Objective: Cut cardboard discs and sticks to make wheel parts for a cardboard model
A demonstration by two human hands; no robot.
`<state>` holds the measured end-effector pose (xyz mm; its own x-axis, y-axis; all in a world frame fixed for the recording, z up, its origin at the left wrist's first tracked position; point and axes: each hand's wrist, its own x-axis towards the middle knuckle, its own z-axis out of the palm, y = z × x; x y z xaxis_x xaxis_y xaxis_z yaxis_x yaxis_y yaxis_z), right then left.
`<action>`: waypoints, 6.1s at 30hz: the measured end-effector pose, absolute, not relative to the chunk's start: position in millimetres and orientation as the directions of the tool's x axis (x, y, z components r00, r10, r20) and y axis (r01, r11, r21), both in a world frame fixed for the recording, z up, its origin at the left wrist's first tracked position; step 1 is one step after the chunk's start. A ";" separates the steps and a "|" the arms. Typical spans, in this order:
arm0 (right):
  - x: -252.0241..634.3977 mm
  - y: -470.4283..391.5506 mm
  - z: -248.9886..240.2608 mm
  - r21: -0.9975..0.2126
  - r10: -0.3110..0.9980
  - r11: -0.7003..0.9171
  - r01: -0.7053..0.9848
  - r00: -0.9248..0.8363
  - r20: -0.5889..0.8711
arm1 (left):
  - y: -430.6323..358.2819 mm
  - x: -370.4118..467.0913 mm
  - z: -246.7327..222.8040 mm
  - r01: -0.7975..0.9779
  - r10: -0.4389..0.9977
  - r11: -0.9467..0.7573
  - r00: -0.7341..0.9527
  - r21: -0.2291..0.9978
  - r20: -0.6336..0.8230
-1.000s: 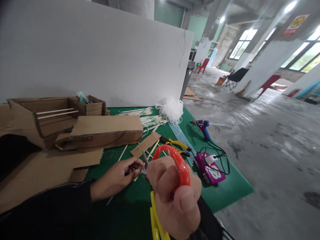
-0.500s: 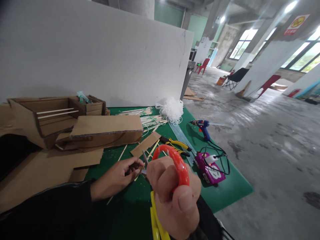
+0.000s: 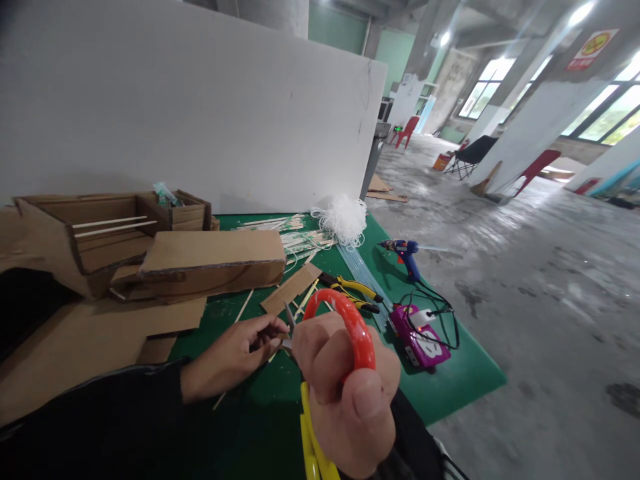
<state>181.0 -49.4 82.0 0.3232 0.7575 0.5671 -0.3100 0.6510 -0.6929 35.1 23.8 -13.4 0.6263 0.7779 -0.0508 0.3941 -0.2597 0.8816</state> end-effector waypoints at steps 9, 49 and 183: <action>180.1 -48.3 83.5 -0.699 0.760 0.647 -0.304 0.323 0.564 | 23.0 35.4 -11.6 0.404 0.782 -0.261 0.621 0.877 -0.052; 187.8 -49.5 86.0 -0.728 0.786 0.618 -0.297 0.217 0.579 | 24.9 34.3 -16.7 0.387 0.779 -0.261 0.625 0.885 -0.043; 181.1 -50.8 78.6 -0.685 0.742 0.665 -0.298 0.368 0.560 | 22.1 34.6 -18.2 0.387 0.746 -0.304 0.665 0.871 -0.036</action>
